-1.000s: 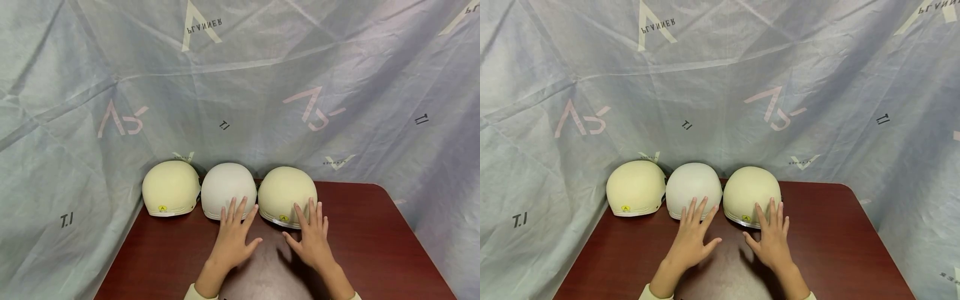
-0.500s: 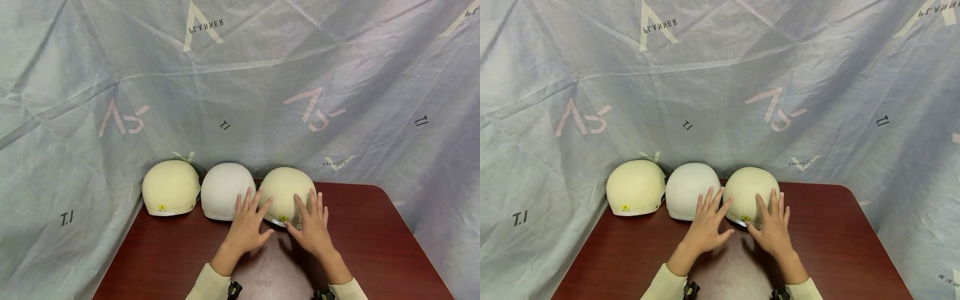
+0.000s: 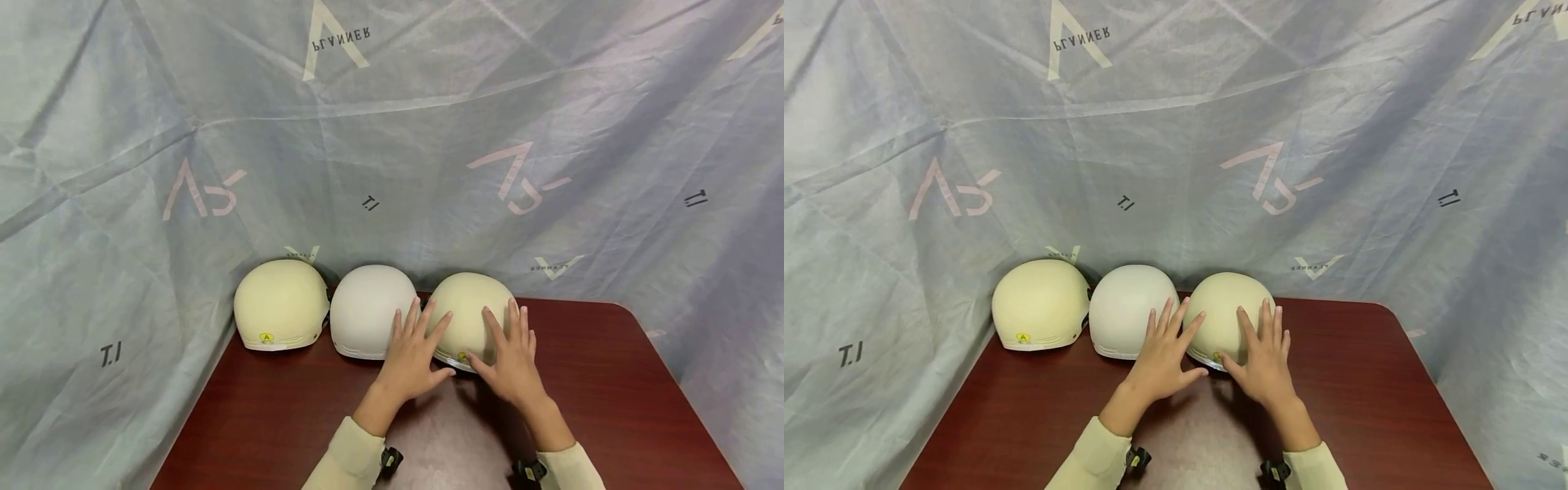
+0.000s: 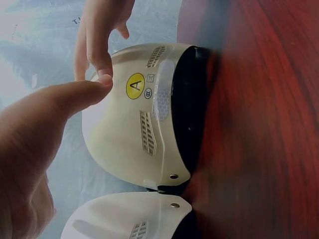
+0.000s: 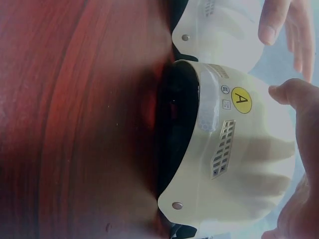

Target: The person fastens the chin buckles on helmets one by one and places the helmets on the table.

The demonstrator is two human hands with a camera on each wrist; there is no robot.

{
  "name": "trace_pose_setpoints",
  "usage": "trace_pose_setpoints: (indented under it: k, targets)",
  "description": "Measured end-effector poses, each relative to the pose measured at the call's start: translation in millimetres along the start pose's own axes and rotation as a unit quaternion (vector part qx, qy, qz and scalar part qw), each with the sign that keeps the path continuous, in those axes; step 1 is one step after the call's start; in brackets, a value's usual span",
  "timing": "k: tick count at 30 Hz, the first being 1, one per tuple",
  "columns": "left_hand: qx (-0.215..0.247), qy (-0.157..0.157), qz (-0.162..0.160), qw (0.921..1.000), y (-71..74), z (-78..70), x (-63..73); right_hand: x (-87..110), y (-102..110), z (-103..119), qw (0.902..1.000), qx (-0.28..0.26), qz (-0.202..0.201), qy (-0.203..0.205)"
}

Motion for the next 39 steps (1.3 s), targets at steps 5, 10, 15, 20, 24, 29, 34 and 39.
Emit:
trace_pose_setpoints:
  k: [5, 10, 15, 20, 24, 29, 34, 39]
  targets:
    - [0.003, -0.002, 0.0, 1.0, -0.4, -2.0, -6.2, -5.9, 0, -3, 1.0, -0.004, 0.001, 0.002]
    - [0.023, -0.01, -0.008, 0.9997, 0.0, -1.6, -14.1, -12.4, 0, -8, 0.9998, -0.011, 0.014, -0.009]
    - [0.085, -0.003, -0.004, 0.9963, -2.0, 0.4, -25.7, -18.2, -1, -17, 0.9986, -0.022, 0.036, -0.031]
    - [0.139, 0.001, 0.009, 0.9903, -4.0, -3.2, -38.0, -20.9, -5, -24, 0.9973, -0.031, 0.051, -0.043]
    - [0.116, 0.001, 0.026, 0.9929, -7.4, -7.9, -46.2, -20.5, -8, -25, 0.9978, -0.044, 0.04, -0.029]
    - [0.106, 0.005, 0.035, 0.9938, -11.9, -10.8, -52.8, -20.8, -9, -25, 0.9982, -0.059, 0.011, -0.007]
    - [0.115, 0.005, 0.039, 0.9926, -15.1, -11.7, -55.3, -20.1, -7, -24, 0.9984, -0.057, 0.003, 0.001]
    - [0.12, 0.001, 0.046, 0.9917, -15.1, -16.3, -55.8, -11.8, -3, -23, 0.9987, -0.051, 0.008, -0.007]
Point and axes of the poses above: each hand's wrist, its own x-axis away from the middle knuckle, its own y-axis out of the back of the hand, z = x × y, the point moved 5 cm from there along -x, towards the middle knuckle, and after that the axes turned 1 degree about -y, right-handed, at the moved point
